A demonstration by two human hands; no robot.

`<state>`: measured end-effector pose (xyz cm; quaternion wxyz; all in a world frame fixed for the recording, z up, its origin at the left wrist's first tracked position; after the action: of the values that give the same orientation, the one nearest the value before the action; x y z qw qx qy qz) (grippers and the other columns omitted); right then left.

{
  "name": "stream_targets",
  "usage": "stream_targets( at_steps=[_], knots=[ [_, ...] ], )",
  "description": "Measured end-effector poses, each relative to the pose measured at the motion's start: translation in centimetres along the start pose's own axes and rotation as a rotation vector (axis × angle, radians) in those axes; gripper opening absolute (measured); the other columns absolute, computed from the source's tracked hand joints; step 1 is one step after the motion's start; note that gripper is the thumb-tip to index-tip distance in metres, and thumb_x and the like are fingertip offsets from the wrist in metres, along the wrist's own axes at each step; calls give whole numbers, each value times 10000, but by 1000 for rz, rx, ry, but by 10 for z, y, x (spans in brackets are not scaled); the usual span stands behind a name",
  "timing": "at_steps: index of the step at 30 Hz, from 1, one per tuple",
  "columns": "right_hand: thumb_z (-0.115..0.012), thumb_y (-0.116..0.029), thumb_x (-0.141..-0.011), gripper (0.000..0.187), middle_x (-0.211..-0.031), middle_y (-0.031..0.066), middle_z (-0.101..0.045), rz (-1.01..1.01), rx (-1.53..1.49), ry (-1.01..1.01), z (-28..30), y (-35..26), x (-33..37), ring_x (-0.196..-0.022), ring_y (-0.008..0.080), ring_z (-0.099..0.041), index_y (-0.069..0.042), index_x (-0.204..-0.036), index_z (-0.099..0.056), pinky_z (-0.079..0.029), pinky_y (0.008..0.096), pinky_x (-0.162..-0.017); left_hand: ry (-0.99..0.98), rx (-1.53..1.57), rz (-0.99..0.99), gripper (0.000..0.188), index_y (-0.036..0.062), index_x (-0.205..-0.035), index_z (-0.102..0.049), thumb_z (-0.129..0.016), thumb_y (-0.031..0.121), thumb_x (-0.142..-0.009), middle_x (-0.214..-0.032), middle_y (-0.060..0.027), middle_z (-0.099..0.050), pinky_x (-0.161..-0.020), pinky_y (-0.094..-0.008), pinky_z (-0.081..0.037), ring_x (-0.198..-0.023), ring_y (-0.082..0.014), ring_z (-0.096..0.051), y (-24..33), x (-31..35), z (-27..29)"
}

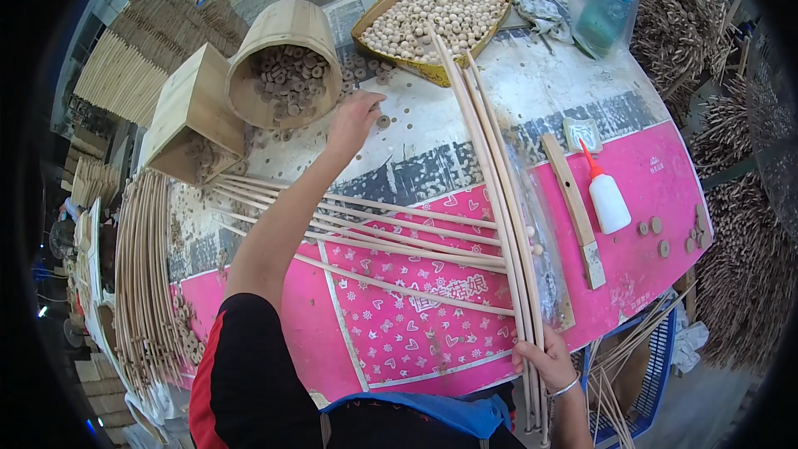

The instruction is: Assembling a bamboo structure by gluing small wooden discs onto bamboo sticks.

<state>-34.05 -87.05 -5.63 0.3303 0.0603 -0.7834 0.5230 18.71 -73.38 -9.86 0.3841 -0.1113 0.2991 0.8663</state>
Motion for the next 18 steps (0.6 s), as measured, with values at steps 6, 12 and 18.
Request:
stream_targets(
  at_steps=[6,12,18],
  knots=[
    [-655,-174,-983,270,-776,101,-652,5,9,-8,-6,-6,-2,-610,174,-635,-20,-1154,-514,-529,291,-563,-95,-152,-154,276,123,-1137,-687,-702,88,-863,-989,-93,-660,-795,-408,-563,-994,-299,-657,20,14,4],
    [-623,-145,-1006,388,-857,70,-658,142,318,-56,-16,-27,6,-667,111,-636,1,-1342,-496,-519,250,-584,-17,1272,592,238,34,-1188,-665,-637,168,-994,-964,-51,-694,-649,-251,-531,-792,-137,-644,4,40,58],
    [-688,-95,-955,432,-880,27,-611,263,430,-53,-43,-29,11,-666,90,-626,-7,-1349,-534,-518,253,-589,123,1844,832,267,50,-1161,-656,-646,272,-1013,-922,-63,-661,-548,-206,-507,-751,-131,-631,-22,115,124]
  ],
)
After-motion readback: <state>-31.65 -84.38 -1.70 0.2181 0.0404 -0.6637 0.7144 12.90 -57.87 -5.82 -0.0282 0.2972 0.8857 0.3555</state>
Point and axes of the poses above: each hand's wrist, its own x-axis away from the middle knuckle, its own z-axis out of the back of the hand, y = z × x, the point moved 2 cm from there along -x, towards the middle knuckle
